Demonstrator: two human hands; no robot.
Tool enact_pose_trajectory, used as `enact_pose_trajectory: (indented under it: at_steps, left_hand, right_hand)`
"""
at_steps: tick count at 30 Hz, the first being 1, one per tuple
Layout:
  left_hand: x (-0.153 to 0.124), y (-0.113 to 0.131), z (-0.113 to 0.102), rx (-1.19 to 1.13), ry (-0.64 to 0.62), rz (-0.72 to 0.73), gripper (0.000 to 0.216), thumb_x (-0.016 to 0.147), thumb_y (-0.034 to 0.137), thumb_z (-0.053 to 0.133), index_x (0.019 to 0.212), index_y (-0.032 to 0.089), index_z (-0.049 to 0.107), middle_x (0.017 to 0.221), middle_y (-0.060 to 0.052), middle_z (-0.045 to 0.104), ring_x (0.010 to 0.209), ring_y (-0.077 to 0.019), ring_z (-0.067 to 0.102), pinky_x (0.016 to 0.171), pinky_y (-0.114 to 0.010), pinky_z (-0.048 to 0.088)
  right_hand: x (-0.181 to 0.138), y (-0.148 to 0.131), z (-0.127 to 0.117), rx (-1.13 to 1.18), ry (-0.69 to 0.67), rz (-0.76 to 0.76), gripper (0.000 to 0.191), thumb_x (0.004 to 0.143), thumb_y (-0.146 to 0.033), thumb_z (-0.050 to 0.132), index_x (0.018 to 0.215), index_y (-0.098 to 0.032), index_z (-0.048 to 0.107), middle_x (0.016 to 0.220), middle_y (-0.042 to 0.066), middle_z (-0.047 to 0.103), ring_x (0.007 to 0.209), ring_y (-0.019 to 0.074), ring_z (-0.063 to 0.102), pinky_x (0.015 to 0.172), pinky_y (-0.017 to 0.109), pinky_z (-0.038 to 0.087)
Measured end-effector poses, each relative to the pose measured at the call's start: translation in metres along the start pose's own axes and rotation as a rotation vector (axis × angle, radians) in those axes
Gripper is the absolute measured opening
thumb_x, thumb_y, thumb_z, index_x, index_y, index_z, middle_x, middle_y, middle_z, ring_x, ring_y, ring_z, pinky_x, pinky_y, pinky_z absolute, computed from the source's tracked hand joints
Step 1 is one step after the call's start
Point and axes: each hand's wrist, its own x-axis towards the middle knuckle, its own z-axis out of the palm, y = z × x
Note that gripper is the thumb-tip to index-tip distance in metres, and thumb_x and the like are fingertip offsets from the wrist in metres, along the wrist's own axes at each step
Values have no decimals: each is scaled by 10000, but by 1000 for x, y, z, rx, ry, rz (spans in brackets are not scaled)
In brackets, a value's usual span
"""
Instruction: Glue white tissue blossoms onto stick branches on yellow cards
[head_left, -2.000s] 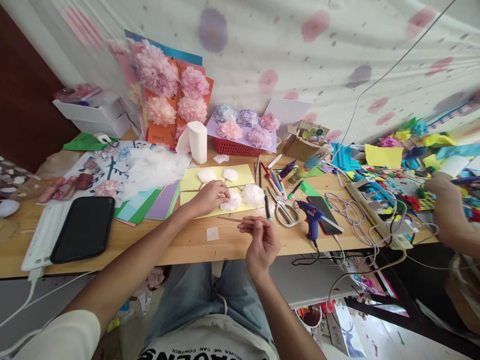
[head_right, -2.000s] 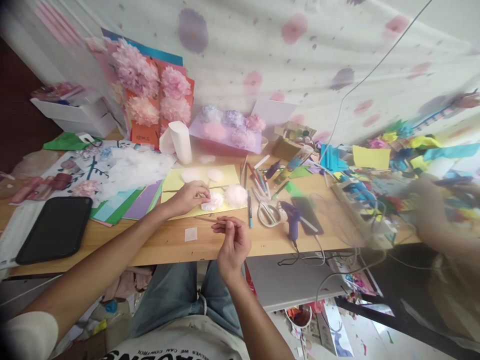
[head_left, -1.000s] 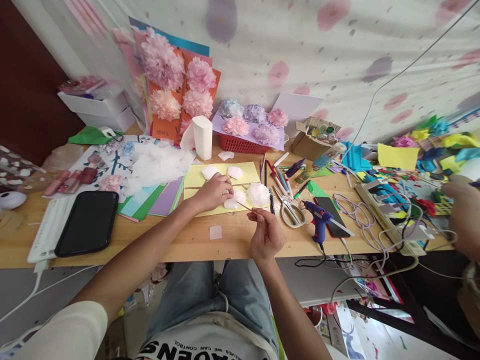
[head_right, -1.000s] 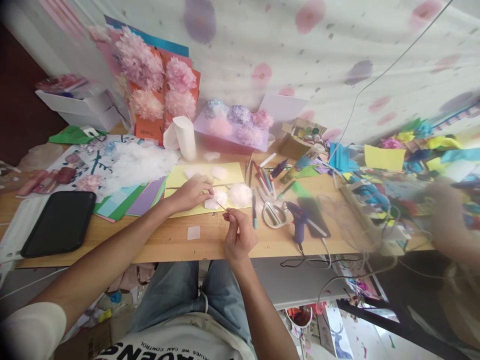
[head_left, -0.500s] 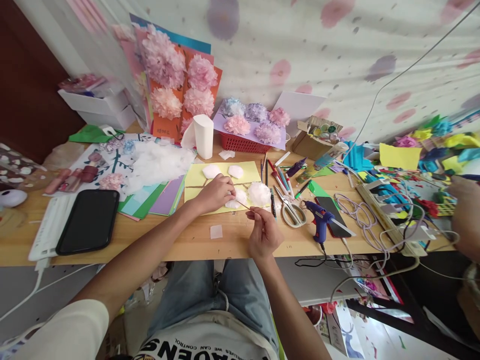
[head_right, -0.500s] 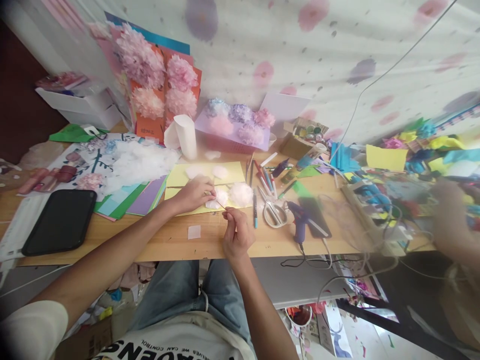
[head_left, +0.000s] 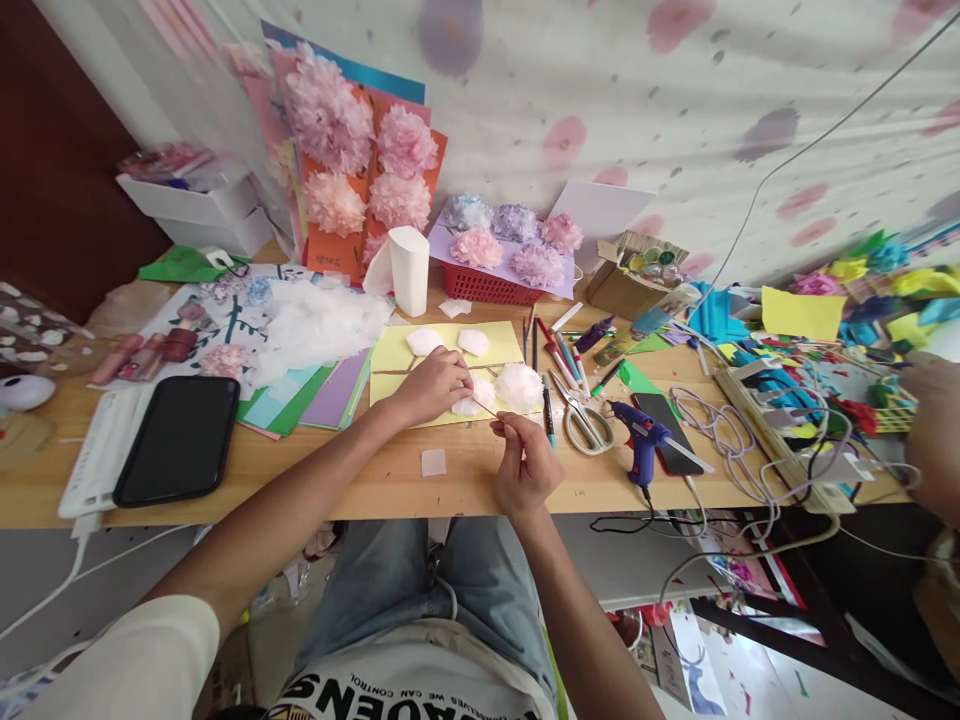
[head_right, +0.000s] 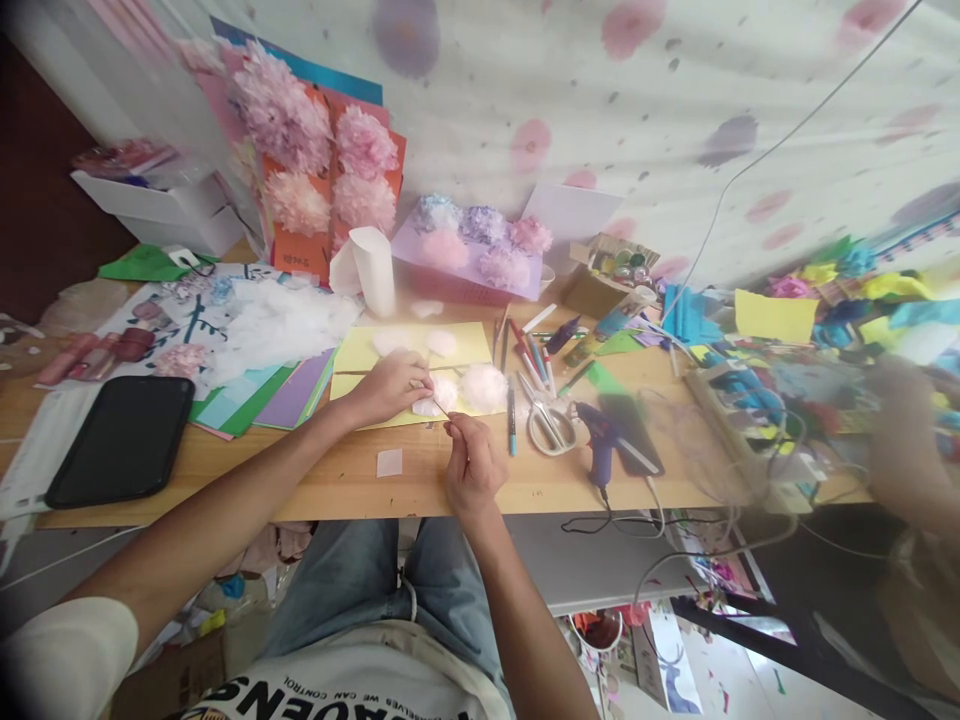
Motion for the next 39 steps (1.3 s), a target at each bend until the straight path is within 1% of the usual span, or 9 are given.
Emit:
enact_pose_trajectory:
  at_steps: [6,11,18,22,24,26,29,33,39]
  left_hand:
    - [-1,-2,-2,-54,70,-56,181,884,241,619,875,184,791,965,-68,733,987,-247,615,944,-391,483]
    - [-7,-7,-11,-63,163,-216,272,905,216,527,989,173,782,1007,-74,763,930,-230,672,889,-364,528]
    - [-18,-3,-19,35,29,-235,303,907,183,508,1070,157,762,1088,-90,774,1002,-245,699,970,-370,519]
    - [-19,-2,-17,57,-21,-259,325,891,166,527,1134,142,741,1095,-98,771,1054,-257,695,977,-364,519]
    - [-18,-3,-15,50,-31,-260,333,885,161,534,1151,139,733,1071,-94,774,1035,-254,701,971,-361,522]
    - [-18,-4,-13,36,-33,-261,332,882,158,539,1151,136,731,1045,-90,776,999,-246,708,962,-354,526]
    - [-18,-6,-11,22,-30,-275,346,877,157,547,1175,140,721,994,-78,777,944,-230,716,946,-335,530]
    - [-18,-8,-9,15,-20,-260,343,880,165,549,1180,144,716,965,-68,775,949,-228,707,943,-335,525]
    - [-18,-9,-8,13,-9,-239,302,878,166,548,1121,148,727,957,-79,763,941,-241,694,898,-344,524]
  right_hand:
    - [3,-2,-1,-26,-19,2,174,1005,-171,502,1020,-207,671,926,54,777,788,161,752,730,291,610]
    - [12,-6,-2,-61,-77,9,176,1012,-180,495,1002,-205,669,899,45,767,779,153,742,735,282,593]
    - [24,-10,-1,-94,-100,-20,191,1014,-166,487,973,-206,670,827,22,747,736,137,731,689,248,575]
    - [15,-8,-1,-4,6,103,170,1006,-182,517,1012,-212,684,877,26,757,724,145,740,692,274,601]
    - [10,-7,0,48,67,153,163,1003,-192,526,1031,-217,685,912,30,755,731,151,744,691,292,615]
    - [5,-6,0,76,83,169,161,1001,-192,530,1041,-222,683,930,31,753,739,156,747,690,302,622]
    - [2,-6,2,74,45,151,164,998,-185,534,1052,-224,684,927,29,759,760,160,752,717,310,626]
    - [3,-6,3,18,3,123,168,1003,-193,529,1050,-216,689,916,32,768,770,156,756,737,296,620]
    - [4,-5,5,12,33,179,179,1016,-239,513,1026,-199,688,906,42,763,748,154,752,705,290,627]
